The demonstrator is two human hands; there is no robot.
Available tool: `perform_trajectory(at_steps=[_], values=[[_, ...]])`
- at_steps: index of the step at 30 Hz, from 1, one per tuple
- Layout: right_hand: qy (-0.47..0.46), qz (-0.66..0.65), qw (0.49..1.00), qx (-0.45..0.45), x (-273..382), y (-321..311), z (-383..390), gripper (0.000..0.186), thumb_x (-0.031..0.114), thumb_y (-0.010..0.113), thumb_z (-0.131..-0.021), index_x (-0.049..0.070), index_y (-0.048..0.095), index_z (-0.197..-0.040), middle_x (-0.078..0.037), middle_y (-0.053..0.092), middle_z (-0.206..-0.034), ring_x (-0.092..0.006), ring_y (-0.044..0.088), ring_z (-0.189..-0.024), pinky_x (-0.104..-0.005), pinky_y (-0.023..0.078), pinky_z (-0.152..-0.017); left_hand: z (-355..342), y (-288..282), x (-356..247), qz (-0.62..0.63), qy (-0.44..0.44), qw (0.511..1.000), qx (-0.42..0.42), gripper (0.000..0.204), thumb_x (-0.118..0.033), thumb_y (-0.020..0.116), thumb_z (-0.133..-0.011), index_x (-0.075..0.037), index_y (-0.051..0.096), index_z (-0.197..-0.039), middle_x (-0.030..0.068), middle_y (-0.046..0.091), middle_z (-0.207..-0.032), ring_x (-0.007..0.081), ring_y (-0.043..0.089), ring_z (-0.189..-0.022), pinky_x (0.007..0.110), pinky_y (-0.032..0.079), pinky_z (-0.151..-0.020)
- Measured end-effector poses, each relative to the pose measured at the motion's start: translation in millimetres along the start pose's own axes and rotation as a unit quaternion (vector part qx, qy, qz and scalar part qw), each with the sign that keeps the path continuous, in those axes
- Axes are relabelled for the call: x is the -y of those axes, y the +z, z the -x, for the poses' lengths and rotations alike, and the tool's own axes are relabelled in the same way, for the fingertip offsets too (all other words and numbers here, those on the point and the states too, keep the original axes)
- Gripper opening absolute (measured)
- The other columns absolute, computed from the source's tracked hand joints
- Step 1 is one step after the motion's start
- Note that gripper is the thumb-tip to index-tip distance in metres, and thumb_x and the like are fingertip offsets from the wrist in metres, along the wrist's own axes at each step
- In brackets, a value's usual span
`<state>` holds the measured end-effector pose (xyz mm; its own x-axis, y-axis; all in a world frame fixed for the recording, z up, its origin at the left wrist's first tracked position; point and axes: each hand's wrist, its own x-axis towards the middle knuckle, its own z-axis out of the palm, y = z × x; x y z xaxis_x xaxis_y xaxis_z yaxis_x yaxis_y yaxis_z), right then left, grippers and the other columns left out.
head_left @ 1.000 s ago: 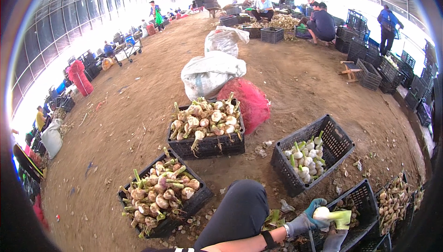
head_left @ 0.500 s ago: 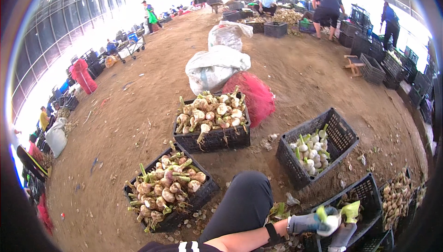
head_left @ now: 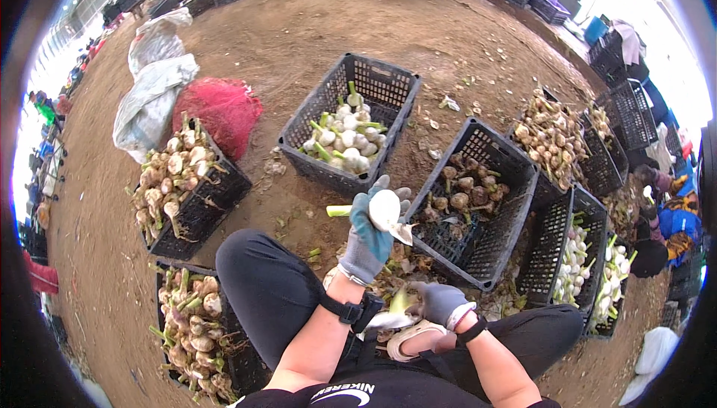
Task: Peeling and sorting white vegetable bulbs into plastic crates.
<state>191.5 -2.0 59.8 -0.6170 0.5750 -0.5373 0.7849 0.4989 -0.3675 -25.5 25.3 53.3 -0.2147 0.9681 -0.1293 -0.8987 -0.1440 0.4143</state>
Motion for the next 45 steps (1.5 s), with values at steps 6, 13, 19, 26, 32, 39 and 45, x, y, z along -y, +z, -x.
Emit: perform_trajectory(at_steps=[6,13,19,26,32,39,45], values=[[-0.122,-0.27,0.842,-0.45,38.3,-59.3,-13.2,0.057,0.016,0.083,-0.08,0.001,0.059,-0.13,-0.014,0.071,-0.102,-0.0213,0.069,-0.094,-0.0322,0.055,-0.082,2.3,6.6,33.0,-0.03,-0.02,0.999,-0.011,0.065,-0.058,0.045,-0.101,-0.012,0.046,-0.146,0.0166,0.061,-0.132,0.0312,0.063,-0.115,0.043,0.052,-0.098],[0.009,-0.49,0.735,-0.469,-2.4,-52.7,-77.8,0.02,-0.007,0.068,-0.084,0.003,0.071,-0.1,-0.006,0.071,-0.094,-0.0148,0.065,-0.083,-0.0274,0.052,-0.076,6.6,12.6,45.4,-0.036,-0.073,0.988,-0.128,0.049,-0.043,0.05,-0.103,-0.002,0.054,-0.129,0.0113,0.07,-0.105,0.0239,0.069,-0.095,0.036,0.056,-0.093],[-0.084,-0.381,0.914,-0.107,-15.5,-10.3,-40.2,0.027,0.001,0.07,-0.08,0.011,0.072,-0.105,-0.011,0.069,-0.094,-0.0243,0.067,-0.092,-0.0352,0.053,-0.082,-38.6,15.7,8.2,-0.013,0.12,0.989,-0.091,0.051,-0.048,0.058,-0.1,-0.006,0.054,-0.128,0.0113,0.06,-0.12,0.0261,0.06,-0.114,0.044,0.048,-0.107],[-0.006,-0.31,0.907,-0.286,-116.4,-46.5,-121.1,0.019,0.002,0.063,-0.084,0.007,0.073,-0.099,-0.015,0.072,-0.093,-0.0287,0.07,-0.088,-0.0354,0.056,-0.081,-39.7,26.7,34.1,-0.097,0.053,0.982,-0.153,0.055,-0.032,0.055,-0.104,-0.002,0.035,-0.145,0.0149,0.051,-0.133,0.028,0.057,-0.12,0.042,0.049,-0.107],[0.384,-0.336,0.83,-0.228,-232.2,-20.5,-247.8,0.062,0.017,0.084,-0.073,0.003,0.058,-0.129,-0.023,0.068,-0.12,-0.0409,0.064,-0.112,-0.0411,0.051,-0.097,-28.5,15.1,49.2,-0.211,0.039,0.957,-0.194,0.031,-0.019,0.051,-0.105,-0.005,0.053,-0.133,0.0062,0.065,-0.115,0.0189,0.064,-0.104,0.036,0.053,-0.098],[0.343,-0.18,0.907,-0.162,-233.4,17.7,-237.3,0.046,0.012,0.065,-0.083,0.013,0.063,-0.129,-0.019,0.066,-0.125,-0.0377,0.061,-0.118,-0.0418,0.05,-0.097,-22.5,20.1,55.6,-0.282,-0.008,0.951,-0.124,0.028,-0.017,0.052,-0.104,-0.004,0.056,-0.13,0.0044,0.065,-0.112,0.0137,0.064,-0.099,0.03,0.052,-0.091],[0.054,-0.057,0.904,-0.419,-135.0,-62.8,-157.2,0.047,-0.004,0.06,-0.077,0.017,0.066,-0.119,-0.012,0.07,-0.112,-0.0338,0.067,-0.1,-0.0404,0.054,-0.083,-23.8,7.0,69.9,-0.274,-0.067,0.954,-0.101,0.04,-0.016,0.056,-0.102,-0.007,0.048,-0.14,0.002,0.061,-0.114,0.0118,0.061,-0.103,0.027,0.048,-0.096]])
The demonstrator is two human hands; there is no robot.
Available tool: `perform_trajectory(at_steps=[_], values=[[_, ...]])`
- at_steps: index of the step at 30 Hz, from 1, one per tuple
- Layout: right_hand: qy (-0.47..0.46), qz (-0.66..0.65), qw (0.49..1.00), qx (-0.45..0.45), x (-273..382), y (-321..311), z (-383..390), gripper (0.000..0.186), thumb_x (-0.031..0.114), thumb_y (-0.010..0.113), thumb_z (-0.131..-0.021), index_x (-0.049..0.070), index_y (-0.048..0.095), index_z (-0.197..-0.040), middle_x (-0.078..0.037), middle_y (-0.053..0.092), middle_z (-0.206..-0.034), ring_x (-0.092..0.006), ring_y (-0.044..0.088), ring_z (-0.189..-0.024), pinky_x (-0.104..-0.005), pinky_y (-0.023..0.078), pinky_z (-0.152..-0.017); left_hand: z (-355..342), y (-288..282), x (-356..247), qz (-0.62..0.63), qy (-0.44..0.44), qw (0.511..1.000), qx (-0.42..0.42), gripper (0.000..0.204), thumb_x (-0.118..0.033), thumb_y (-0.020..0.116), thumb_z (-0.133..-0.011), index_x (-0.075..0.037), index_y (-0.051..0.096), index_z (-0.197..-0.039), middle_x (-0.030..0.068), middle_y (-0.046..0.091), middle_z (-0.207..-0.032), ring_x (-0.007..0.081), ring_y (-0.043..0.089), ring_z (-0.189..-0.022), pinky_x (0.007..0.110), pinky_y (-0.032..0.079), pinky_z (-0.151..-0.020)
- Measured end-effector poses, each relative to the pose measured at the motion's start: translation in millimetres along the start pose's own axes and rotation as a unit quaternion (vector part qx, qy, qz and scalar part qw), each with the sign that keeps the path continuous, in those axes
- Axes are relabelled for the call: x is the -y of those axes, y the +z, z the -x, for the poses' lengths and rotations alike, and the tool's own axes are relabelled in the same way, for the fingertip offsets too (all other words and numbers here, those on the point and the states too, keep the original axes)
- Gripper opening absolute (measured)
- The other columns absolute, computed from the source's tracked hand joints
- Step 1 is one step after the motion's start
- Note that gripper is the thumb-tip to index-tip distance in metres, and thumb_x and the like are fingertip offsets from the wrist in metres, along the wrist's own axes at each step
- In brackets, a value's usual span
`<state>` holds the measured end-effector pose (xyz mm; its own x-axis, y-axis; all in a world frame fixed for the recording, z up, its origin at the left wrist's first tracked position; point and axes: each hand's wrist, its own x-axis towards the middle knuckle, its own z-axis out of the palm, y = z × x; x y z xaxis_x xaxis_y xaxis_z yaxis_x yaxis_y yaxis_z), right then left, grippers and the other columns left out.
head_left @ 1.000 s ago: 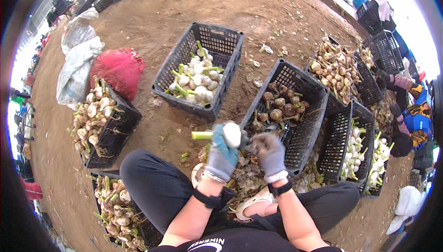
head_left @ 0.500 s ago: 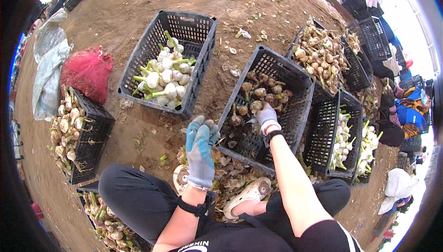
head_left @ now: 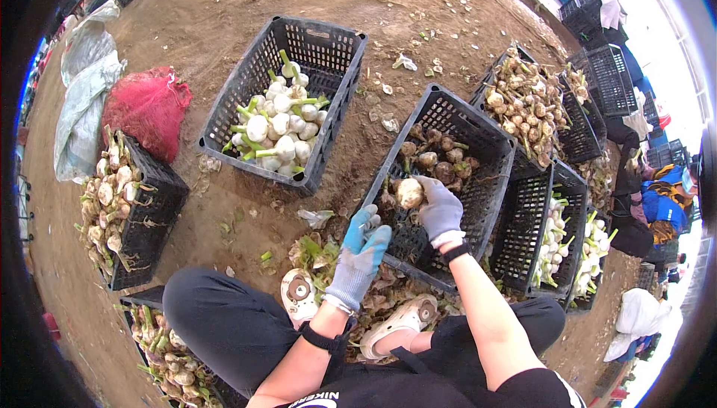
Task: Peeling and sorting white vegetable bulbs into plastic crates.
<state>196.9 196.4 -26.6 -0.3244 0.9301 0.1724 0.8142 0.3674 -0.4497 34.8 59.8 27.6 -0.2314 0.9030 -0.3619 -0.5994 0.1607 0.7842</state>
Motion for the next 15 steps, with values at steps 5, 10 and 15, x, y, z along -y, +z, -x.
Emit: perform_trajectory(at_steps=[5,10,15], values=[[-0.196,-0.014,0.98,-0.007,100.1,-59.9,29.4,0.046,-0.007,0.062,-0.081,0.012,0.065,-0.123,-0.008,0.072,-0.11,-0.0241,0.071,-0.094,-0.0336,0.057,-0.077,1.5,1.8,2.4,0.073,0.005,0.997,-0.008,0.052,-0.005,0.065,-0.095,-0.01,0.041,-0.141,0.003,0.059,-0.108,0.0073,0.057,-0.086,0.02,0.05,-0.072],[-0.023,-0.305,0.947,-0.094,106.8,-80.0,42.9,0.041,-0.015,0.06,-0.088,0.003,0.06,-0.126,-0.006,0.071,-0.108,-0.0122,0.066,-0.094,-0.0259,0.055,-0.077,15.3,-1.2,-10.5,-0.017,0.049,0.999,-0.016,0.057,-0.003,0.075,-0.084,-0.008,0.045,-0.133,0.0029,0.059,-0.109,0.0092,0.058,-0.092,0.024,0.052,-0.08],[0.192,-0.525,0.829,-0.007,80.8,-67.7,65.3,0.029,0.001,0.055,-0.101,0.006,0.061,-0.129,-0.011,0.068,-0.118,-0.0142,0.065,-0.102,-0.023,0.05,-0.091,30.5,-4.4,-19.3,-0.095,0.188,0.977,-0.029,0.057,-0.004,0.076,-0.086,-0.008,0.045,-0.134,0.0036,0.056,-0.119,0.0117,0.059,-0.104,0.027,0.052,-0.09]])
